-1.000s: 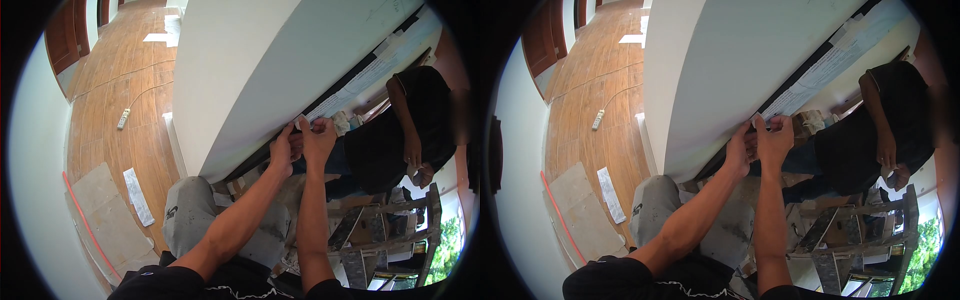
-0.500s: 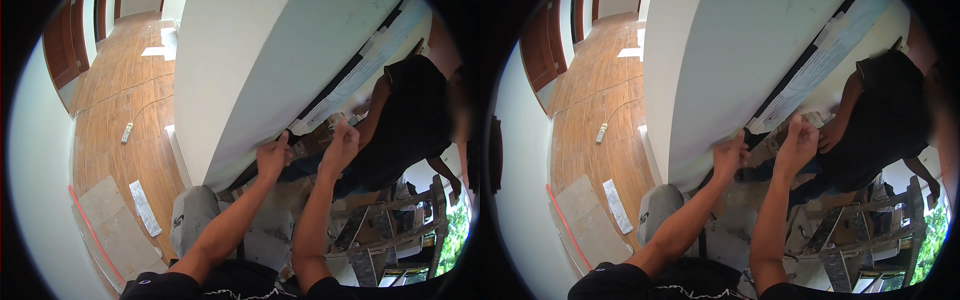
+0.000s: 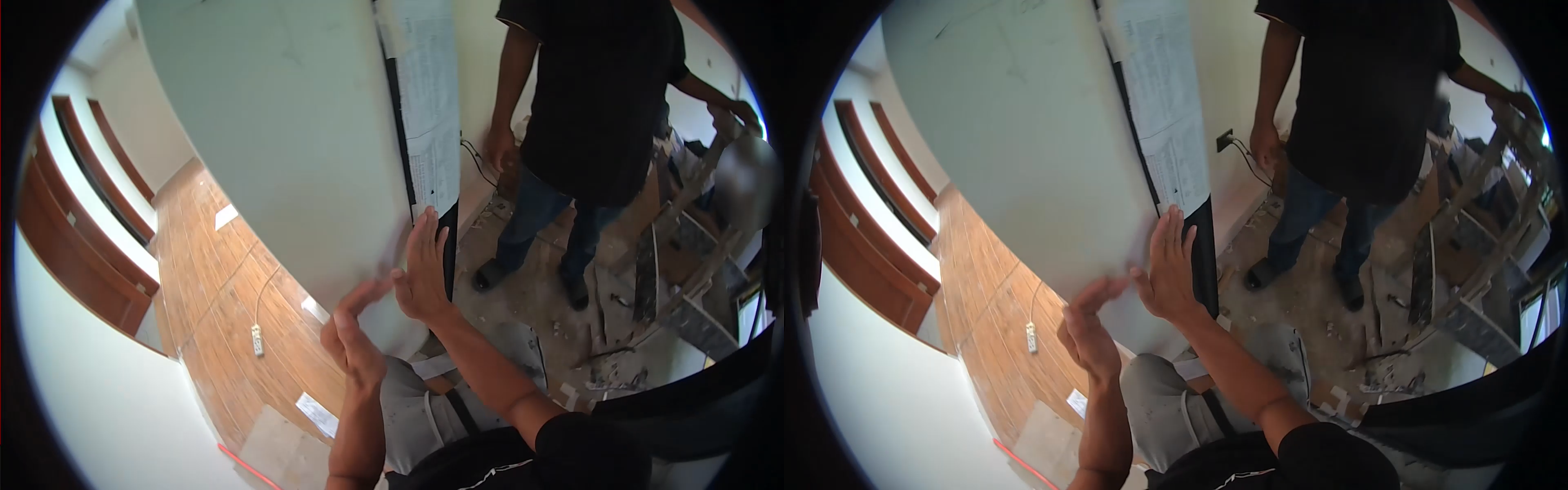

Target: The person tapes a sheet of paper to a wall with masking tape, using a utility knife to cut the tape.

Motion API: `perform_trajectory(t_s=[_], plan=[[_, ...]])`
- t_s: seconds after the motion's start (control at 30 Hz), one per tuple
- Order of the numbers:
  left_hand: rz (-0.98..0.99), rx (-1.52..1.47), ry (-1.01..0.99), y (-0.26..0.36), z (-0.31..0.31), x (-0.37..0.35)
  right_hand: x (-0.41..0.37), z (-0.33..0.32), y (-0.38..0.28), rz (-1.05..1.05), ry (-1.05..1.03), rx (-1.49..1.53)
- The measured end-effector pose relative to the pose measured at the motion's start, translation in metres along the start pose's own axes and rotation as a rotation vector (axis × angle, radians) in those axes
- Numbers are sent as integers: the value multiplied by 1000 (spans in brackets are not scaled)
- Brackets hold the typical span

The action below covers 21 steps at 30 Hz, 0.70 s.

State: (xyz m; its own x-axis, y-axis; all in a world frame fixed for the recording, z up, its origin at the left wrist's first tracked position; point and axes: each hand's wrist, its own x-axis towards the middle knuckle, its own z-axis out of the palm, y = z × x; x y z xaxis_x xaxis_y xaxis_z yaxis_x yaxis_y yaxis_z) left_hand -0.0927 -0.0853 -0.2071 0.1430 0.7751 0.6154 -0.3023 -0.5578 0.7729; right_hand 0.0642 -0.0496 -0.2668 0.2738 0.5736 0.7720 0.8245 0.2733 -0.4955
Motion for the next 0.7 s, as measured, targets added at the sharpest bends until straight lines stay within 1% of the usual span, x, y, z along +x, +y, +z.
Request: perform_trajectory(t_s=[0.07,0.13,0.2,0.23,0.3,0.33,0.4,0.43,0.5,0.67,0.7], plan=[[-47,177,-23,-9,-14,-36,3,10,4,14,63,19],[-240,287,-87,-23,-26,-75,8,14,5,15,107,42],[-393,368,-120,-61,-43,-122,8,7,4,22,108,279],[-393,370,-123,-73,-54,-141,7,2,3,24,111,280],[-376,660,-272,-92,-70,-168,6,-7,4,-8,160,373],[-375,658,-276,-98,-73,-178,6,-5,4,-7,163,369],[-306,759,-296,-103,-73,-193,6,1,1,10,117,320],[-322,751,-325,-101,-73,-192,9,1,0,2,123,320],[-327,748,-327,-106,-71,-190,10,-2,-2,58,81,332],[-308,739,-352,-104,-74,-193,11,-28,-5,17,35,292],[-329,747,-359,-105,-75,-192,17,-34,-10,17,34,269]])
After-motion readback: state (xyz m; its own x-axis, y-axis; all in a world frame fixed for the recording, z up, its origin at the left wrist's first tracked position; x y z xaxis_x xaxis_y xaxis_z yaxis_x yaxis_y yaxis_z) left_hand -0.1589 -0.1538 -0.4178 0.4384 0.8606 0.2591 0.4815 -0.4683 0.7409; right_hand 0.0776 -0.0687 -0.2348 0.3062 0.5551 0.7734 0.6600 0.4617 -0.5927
